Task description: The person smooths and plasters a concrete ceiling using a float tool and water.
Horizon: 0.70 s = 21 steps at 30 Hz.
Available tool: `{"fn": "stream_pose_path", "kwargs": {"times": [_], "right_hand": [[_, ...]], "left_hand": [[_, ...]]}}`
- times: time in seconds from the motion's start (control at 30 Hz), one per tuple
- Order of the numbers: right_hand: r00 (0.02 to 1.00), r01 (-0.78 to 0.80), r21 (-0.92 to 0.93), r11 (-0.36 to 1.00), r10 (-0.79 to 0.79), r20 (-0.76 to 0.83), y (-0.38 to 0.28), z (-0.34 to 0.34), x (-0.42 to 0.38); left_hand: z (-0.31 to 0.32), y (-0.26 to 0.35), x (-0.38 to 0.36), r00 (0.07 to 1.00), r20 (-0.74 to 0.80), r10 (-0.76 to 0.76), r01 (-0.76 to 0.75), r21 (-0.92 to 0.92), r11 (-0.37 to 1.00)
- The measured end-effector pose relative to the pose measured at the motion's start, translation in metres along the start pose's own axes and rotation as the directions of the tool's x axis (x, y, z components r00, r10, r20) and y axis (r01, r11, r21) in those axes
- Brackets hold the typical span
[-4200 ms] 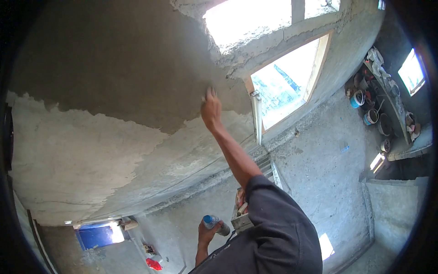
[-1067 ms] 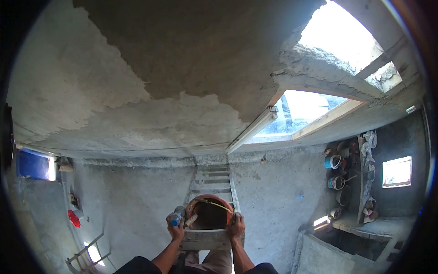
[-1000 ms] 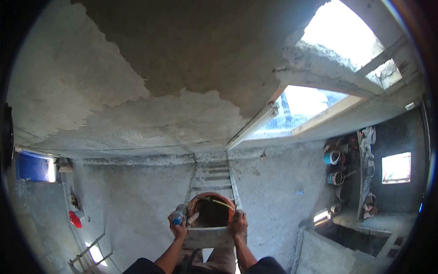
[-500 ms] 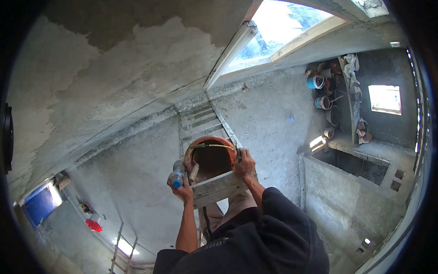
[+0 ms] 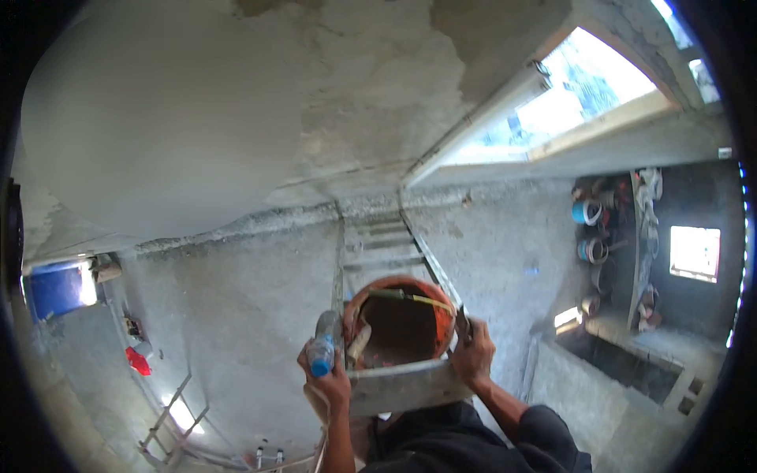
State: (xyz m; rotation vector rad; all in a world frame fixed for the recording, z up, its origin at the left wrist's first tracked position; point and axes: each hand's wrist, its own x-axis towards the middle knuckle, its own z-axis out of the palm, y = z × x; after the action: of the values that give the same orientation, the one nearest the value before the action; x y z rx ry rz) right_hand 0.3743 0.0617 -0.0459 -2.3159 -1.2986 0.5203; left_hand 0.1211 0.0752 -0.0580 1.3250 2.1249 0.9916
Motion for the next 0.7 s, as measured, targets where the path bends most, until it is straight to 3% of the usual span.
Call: {"fn": "stream_pose_path", "kwargs": {"times": [0.2,0.27,0.43,0.53,0.63,0.7], "right_hand": [[0.998,0.062,0.025,0.998,-0.062,0.001,0.000,-0.002,-0.002],[0.999,0.015,0.009,1.000,-0.016,0.033,-0.002,-0.003,-0.001],[0.997,0.031,-0.012,0.999,-0.030,0.076,0.004,-0.001,-0.003],[0.992,-0.010,0.094,0.995,-0.002,0.125,0.008,-0.004,-0.004],[0.995,0.014,0.110,0.994,-0.025,0.096,0.001,-0.007,-0.004],[0.994,0.053,0.158,0.986,-0.068,0.090,0.003,-0.006,-0.005]], "left_hand": [[0.000,-0.001,-0.001,0.999,-0.024,-0.038,0.038,0.025,0.999],[0.001,-0.001,0.002,0.996,0.020,-0.083,0.083,0.007,0.997],[0.001,0.010,0.007,0.999,-0.011,-0.034,0.035,0.043,0.998],[0.003,0.005,0.004,0.996,-0.030,-0.084,0.084,0.019,0.996],[0.006,-0.005,0.002,0.998,-0.066,-0.023,0.026,0.047,0.999],[0.006,0.032,0.006,0.992,-0.118,0.049,-0.036,0.113,0.993]]}}
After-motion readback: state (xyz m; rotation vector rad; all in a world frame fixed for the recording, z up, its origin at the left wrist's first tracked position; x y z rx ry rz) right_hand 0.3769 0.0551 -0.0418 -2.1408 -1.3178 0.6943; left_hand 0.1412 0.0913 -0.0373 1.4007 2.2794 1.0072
